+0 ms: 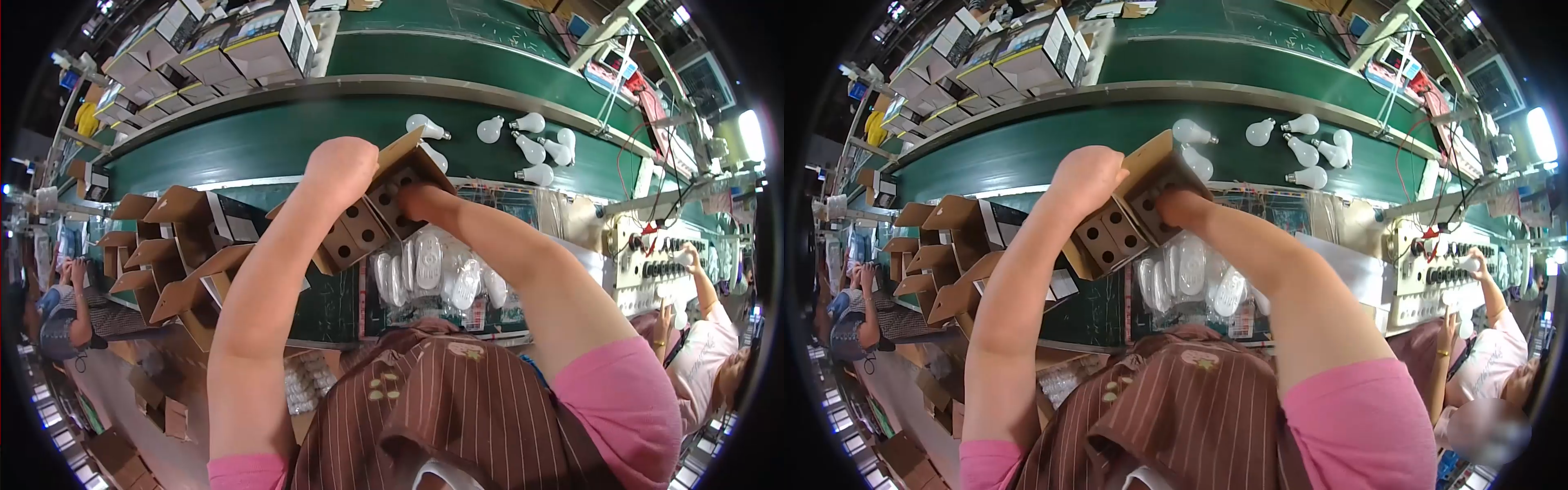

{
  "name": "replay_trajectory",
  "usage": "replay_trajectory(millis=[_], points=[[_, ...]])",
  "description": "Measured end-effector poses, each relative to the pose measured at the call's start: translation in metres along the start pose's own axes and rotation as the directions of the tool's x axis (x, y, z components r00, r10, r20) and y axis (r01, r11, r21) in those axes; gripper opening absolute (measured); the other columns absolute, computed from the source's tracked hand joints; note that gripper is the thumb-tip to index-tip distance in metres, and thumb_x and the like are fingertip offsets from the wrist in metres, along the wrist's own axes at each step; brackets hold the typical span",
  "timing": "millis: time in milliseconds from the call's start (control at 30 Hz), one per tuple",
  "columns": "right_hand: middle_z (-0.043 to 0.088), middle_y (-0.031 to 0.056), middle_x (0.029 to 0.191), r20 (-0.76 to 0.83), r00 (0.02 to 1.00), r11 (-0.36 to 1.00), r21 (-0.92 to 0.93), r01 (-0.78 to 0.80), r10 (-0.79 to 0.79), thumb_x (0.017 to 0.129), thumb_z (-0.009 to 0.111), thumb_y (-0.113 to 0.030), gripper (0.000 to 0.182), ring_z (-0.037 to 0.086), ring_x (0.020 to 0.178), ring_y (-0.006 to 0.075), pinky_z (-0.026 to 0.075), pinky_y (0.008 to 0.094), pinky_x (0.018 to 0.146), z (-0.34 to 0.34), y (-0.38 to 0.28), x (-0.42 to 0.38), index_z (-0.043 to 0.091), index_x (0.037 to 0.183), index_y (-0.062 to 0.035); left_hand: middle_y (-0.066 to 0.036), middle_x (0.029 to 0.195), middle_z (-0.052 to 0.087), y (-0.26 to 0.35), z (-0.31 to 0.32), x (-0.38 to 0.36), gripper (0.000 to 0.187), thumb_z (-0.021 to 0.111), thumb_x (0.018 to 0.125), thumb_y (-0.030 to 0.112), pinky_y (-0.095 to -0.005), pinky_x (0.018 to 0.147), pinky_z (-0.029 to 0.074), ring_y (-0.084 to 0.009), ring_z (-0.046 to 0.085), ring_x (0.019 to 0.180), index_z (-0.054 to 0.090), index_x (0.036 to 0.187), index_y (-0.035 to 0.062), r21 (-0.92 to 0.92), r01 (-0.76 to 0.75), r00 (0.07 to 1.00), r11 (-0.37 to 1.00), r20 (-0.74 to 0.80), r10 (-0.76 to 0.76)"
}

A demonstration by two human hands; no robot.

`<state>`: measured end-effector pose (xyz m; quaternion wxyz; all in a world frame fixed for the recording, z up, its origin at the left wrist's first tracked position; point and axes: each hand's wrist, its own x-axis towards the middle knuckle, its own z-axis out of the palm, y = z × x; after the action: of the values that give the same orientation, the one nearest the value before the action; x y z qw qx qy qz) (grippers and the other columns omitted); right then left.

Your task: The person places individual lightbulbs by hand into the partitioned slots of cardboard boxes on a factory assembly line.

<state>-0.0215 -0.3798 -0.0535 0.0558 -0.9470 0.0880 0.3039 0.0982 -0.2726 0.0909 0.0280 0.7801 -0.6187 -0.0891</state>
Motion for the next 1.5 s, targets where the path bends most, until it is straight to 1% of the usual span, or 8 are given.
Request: replay_trajectory(millis=[67, 167, 333, 600, 767, 900, 1333, 1500], points=[[0.067, 0.0131, 0.112, -0.137, 0.965, 0.974, -0.051, 0.219, -0.224, 0.083, 0.062, -0.022, 0.022, 0.066, 0.098, 0.0321, 0.053, 0.0403, 0.082, -0.029, 0.01, -0.028, 0.072, 0.096, -0.0079, -0.02, 0.082, 0.067, -0.007, -0.011, -0.007, 0.022, 0.062, 0.087, 0.022, -0.0478, 0.075, 0.052, -0.0385, 0.065, 0.083, 0.069, 0.081, 0.0013, 0.027, 0.025, 1.0, 0.999, 0.007, -0.025], [0.07, 0.0143, 0.088, -0.237, 0.963, 0.861, 0.455, 0.228, -0.13, 0.084, 0.06, -0.025, 0.027, 0.069, 0.073, 0.0262, 0.055, 0.0356, 0.063, -0.12, 0.034, -0.084, 0.067, 0.095, -0.0007, -0.02, 0.081, 0.067, -0.024, -0.01, -0.013, 0.023, 0.061, 0.088, 0.021, -0.0478, 0.075, 0.051, -0.0394, 0.064, 0.083, 0.068, 0.08, 0.0004, 0.01, 0.118, 0.992, 0.993, 0.041, -0.119], [0.069, 0.0148, 0.102, -0.59, 0.719, 0.925, 0.313, -0.215, 0.367, 0.086, 0.059, -0.039, 0.04, 0.066, 0.101, 0.0318, 0.054, 0.0433, 0.086, -0.089, 0.113, 0.052, 0.063, 0.116, -0.0126, -0.02, 0.081, 0.067, -0.031, -0.012, -0.018, 0.022, 0.062, 0.088, 0.019, -0.0467, 0.073, 0.053, -0.0373, 0.066, 0.08, 0.07, 0.081, 0.0004, -0.005, 0.163, 0.985, 0.987, 0.059, -0.162], [0.066, 0.0176, 0.115, -0.323, 0.861, 0.908, 0.283, -0.308, 0.393, 0.071, 0.072, -0.03, 0.061, 0.064, 0.106, 0.0368, 0.052, 0.0444, 0.089, -0.06, 0.122, 0.05, 0.051, 0.125, -0.0094, -0.018, 0.081, 0.066, -0.037, -0.011, -0.017, 0.022, 0.062, 0.088, 0.021, -0.0466, 0.075, 0.052, -0.0367, 0.064, 0.082, 0.068, 0.082, 0.0007, -0.062, 0.137, 0.991, 0.989, 0.002, -0.137], [0.065, 0.0134, 0.111, -0.576, 0.781, 0.353, 0.802, 0.482, 0.242, 0.076, 0.074, -0.019, 0.06, 0.063, 0.103, 0.0179, 0.051, 0.0303, 0.088, -0.099, 0.085, -0.112, 0.053, 0.13, -0.0029, -0.022, 0.083, 0.065, -0.041, -0.011, -0.015, 0.026, 0.063, 0.087, 0.023, -0.0491, 0.075, 0.049, -0.0408, 0.062, 0.084, 0.065, 0.082, -0.0019, -0.076, 0.155, 0.987, 0.985, 0.062, -0.15], [0.063, 0.0116, 0.116, -0.511, 0.855, 0.68, 0.658, 0.323, 0.089, 0.075, 0.075, -0.013, 0.059, 0.061, 0.107, 0.0196, 0.051, 0.0338, 0.09, -0.077, 0.001, -0.101, 0.053, 0.13, -0.0057, -0.022, 0.084, 0.065, -0.038, -0.015, -0.016, 0.027, 0.062, 0.088, 0.024, -0.0481, 0.075, 0.049, -0.0399, 0.062, 0.083, 0.065, 0.085, -0.0027, -0.088, 0.156, 0.985, 0.984, 0.091, -0.149], [0.063, 0.0202, 0.116, -0.401, 0.908, 0.925, 0.284, 0.252, -0.124, 0.078, 0.074, -0.018, 0.054, 0.062, 0.108, 0.0367, 0.051, 0.0432, 0.089, -0.037, -0.03, 0.008, 0.055, 0.126, -0.0024, -0.022, 0.082, 0.065, -0.05, -0.007, -0.021, 0.027, 0.061, 0.088, 0.023, -0.0483, 0.075, 0.05, -0.0396, 0.063, 0.083, 0.066, 0.084, -0.0028, -0.079, 0.111, 0.994, 0.991, 0.029, -0.109], [0.071, 0.013, 0.099, -0.484, 0.825, 0.434, 0.836, 0.336, 0.292, 0.084, 0.062, -0.012, 0.03, 0.068, 0.086, 0.0168, 0.053, 0.0295, 0.079, -0.115, 0.046, -0.045, 0.065, 0.112, -0.0015, -0.022, 0.081, 0.065, -0.05, -0.007, -0.023, 0.025, 0.062, 0.087, 0.022, -0.048, 0.075, 0.05, -0.0391, 0.063, 0.082, 0.066, 0.082, -0.0027, -0.123, 0.17, 0.985, 0.978, 0.045, -0.166]])
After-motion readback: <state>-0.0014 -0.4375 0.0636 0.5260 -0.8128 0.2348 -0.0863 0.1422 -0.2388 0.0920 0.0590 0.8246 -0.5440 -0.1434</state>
